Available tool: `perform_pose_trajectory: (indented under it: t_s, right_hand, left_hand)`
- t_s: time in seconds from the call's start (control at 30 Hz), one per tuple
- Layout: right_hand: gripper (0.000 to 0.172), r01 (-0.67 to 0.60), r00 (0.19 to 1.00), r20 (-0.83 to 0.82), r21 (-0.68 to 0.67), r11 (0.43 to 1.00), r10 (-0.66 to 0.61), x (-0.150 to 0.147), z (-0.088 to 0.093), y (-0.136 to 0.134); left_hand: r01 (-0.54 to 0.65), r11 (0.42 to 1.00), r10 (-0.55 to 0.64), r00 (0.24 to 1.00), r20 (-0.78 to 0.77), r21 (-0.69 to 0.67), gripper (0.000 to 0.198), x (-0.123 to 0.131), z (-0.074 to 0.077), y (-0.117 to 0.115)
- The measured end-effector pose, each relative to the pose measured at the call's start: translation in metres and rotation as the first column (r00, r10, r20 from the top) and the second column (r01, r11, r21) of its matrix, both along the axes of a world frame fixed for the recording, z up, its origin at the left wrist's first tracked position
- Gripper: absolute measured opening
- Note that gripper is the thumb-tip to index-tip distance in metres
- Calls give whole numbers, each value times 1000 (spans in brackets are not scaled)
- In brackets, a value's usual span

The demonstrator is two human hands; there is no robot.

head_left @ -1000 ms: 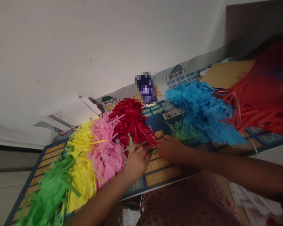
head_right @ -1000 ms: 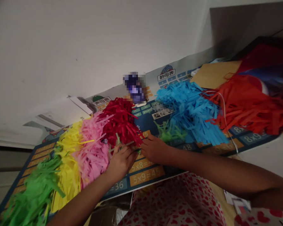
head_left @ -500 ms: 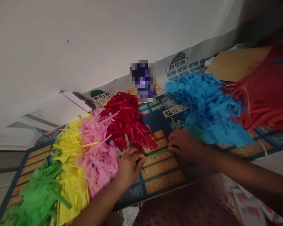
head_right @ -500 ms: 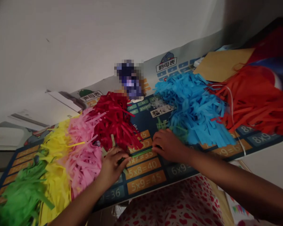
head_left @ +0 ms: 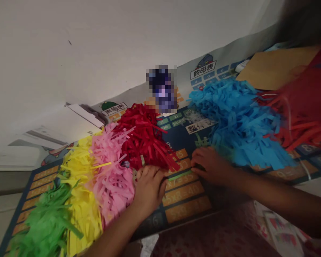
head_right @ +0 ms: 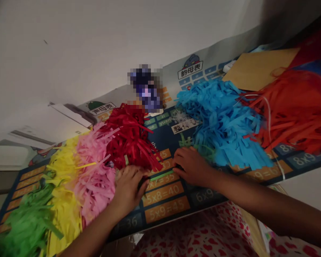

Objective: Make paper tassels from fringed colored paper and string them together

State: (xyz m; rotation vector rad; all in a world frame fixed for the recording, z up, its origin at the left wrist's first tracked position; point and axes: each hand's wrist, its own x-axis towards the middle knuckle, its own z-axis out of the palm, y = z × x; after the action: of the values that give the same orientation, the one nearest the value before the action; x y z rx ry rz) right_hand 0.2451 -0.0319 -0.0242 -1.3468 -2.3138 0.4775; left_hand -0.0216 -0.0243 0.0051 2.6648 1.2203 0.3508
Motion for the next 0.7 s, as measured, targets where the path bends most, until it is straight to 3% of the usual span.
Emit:
perform_pose_trajectory:
  t_s: [0.13, 0.23, 0.33, 0.43, 0.6, 0.7]
  right_hand:
    - [4, -60, 993, 112, 249, 967, 33, -2, -3, -6]
    - [11, -200, 971, 201, 374, 906, 132, -12, 3, -10]
    - [17, -364, 916, 315, 389, 846, 249, -26, 9, -9]
    - [25, -446, 867, 400, 355, 821, 298, -37, 11, -4]
    - [20, -403, 870, 441, 372, 836, 223, -40, 10, -1]
    - [19, -286, 916, 381, 403, 870, 124, -41, 16, -6]
  left_hand:
    - [157, 950, -157, 987, -23, 270, 17, 5, -4, -10]
    - [210, 915, -180, 977, -117, 345, 12, 9, -5, -15]
    - [255, 902, -209, 964, -163, 349, 11, 13, -5, -14]
    - [304, 889, -250, 949, -194, 343, 13, 18, -8, -12]
    - [214, 876, -171, 976, -137, 432, 17, 29, -17, -10]
    - [151, 882, -119, 988, -99, 446, 20, 34, -8, -10]
